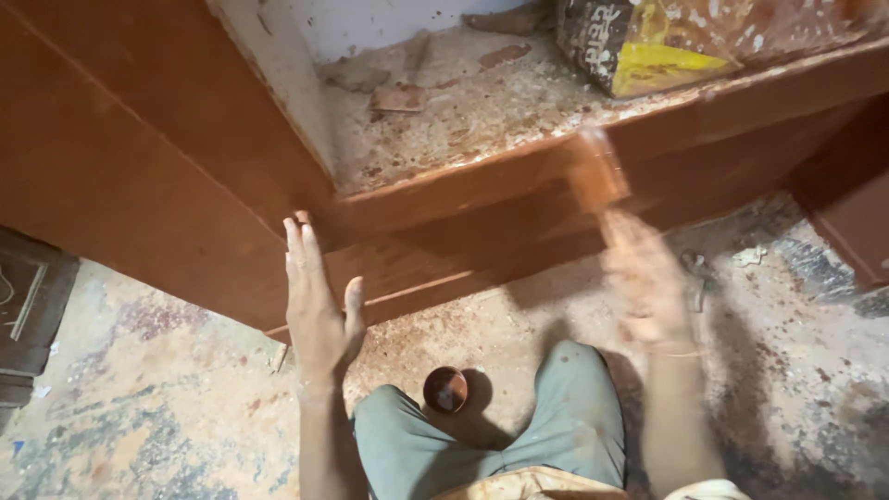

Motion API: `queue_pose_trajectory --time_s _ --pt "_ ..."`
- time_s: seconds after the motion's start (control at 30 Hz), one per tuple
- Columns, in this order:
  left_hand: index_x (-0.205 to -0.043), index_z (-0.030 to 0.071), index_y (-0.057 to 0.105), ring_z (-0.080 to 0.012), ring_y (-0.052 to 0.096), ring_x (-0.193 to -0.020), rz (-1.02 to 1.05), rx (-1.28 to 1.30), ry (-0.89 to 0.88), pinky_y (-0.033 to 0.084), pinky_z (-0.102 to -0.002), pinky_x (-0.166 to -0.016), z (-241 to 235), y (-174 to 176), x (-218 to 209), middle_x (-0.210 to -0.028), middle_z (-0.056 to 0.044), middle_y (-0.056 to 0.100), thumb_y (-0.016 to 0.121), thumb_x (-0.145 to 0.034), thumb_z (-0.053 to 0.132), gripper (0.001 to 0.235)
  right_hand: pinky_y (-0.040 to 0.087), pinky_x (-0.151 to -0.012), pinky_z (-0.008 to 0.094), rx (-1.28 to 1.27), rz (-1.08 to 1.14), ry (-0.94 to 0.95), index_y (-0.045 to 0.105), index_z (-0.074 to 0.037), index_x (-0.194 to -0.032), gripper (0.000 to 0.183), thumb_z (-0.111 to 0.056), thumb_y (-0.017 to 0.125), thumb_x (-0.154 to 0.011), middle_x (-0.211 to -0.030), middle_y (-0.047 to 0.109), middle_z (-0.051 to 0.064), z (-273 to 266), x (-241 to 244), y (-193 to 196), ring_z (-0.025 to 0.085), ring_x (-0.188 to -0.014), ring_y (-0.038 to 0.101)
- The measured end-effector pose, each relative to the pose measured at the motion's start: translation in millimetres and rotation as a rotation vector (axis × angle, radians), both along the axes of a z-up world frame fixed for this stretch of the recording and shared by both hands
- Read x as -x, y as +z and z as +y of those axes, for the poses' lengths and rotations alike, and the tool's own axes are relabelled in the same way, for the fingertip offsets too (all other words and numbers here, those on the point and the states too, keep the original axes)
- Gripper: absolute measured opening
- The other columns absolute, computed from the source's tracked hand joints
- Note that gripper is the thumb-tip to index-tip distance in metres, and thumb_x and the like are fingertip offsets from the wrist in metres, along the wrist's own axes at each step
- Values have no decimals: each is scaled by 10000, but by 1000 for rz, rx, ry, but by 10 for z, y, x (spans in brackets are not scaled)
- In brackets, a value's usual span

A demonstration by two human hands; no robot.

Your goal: The person paints a wooden door frame and adjacent trim with brown paint using a brush. They dip the brush into a small container and apply paint to vertical and horizontal surfaces, occasionally kneeling to reach lower areas.

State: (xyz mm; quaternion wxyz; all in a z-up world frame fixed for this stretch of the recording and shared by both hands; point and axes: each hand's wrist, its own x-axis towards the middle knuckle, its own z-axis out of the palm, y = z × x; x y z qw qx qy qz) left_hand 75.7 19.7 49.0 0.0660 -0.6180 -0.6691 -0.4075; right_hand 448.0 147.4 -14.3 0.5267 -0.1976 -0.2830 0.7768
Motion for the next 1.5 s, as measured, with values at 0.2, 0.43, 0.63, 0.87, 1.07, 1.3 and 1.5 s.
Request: queue_pose_trajectory --time_s 0.2,0.43,0.63,0.87,1.07,1.3,1.5 --pt "-1627 -9 215 -415 230 -1592 -3 -11 1 250 -469 -1293 36 -9 -31 -1706 -245 212 575 -1011 324 787 356 -416 146 -191 -160 -574 549 -155 -1420 345 -91 549 -1081 -978 554 -13 261 -975 115 29 -563 407" --pt "-1616 -32 199 -413 220 -1582 134 15 79 230 -509 -1284 51 36 -86 -1686 -265 222 610 -999 381 849 412 -479 183 -174 -162 -471 434 -195 -1344 215 -219 505 -1142 -827 492 -36 48 356 -100 56 -624 463" --pt "-1605 -49 211 -399 221 -1572 162 54 129 229 -510 -1272 35 84 -112 -1683 -235 238 601 -991 300 807 377 -404 152 -161 41 417 394 -247 -1590 477 -140 427 -1126 -677 442 -56 -870 1556 -789 31 -495 378" --pt "-1612 -31 227 -381 228 -1585 121 19 79 231 -497 -1290 2 41 -35 -1697 -187 259 569 -1003 186 732 315 -345 194 -189 -77 177 486 -149 -1417 380 -74 467 -1045 -823 552 26 -417 910 -343 52 -495 376" --pt "-1602 -50 230 -387 244 -1578 172 -7 62 240 -486 -1286 16 19 37 -1686 -192 272 574 -1016 211 728 288 -408 164 -62 -172 -450 483 -186 -1414 321 -195 509 -1094 -1210 688 -107 -378 208 -246 25 -547 358" --pt "-1587 -64 255 -415 278 -1555 243 -22 87 252 -513 -1268 -8 -32 90 -1670 -214 292 569 -1042 252 704 316 -374 167 -217 -118 -493 493 -204 -1324 191 -259 511 -1142 -775 453 -50 -400 911 -248 25 -526 393" --pt "-1579 -39 296 -393 320 -1535 233 -23 91 280 -506 -1260 -10 -63 168 -1644 -230 319 582 -1033 242 677 340 -489 178 -367 -140 81 393 -107 -1425 329 -99 473 -1107 -922 460 -10 -919 1708 -481 47 -611 377"
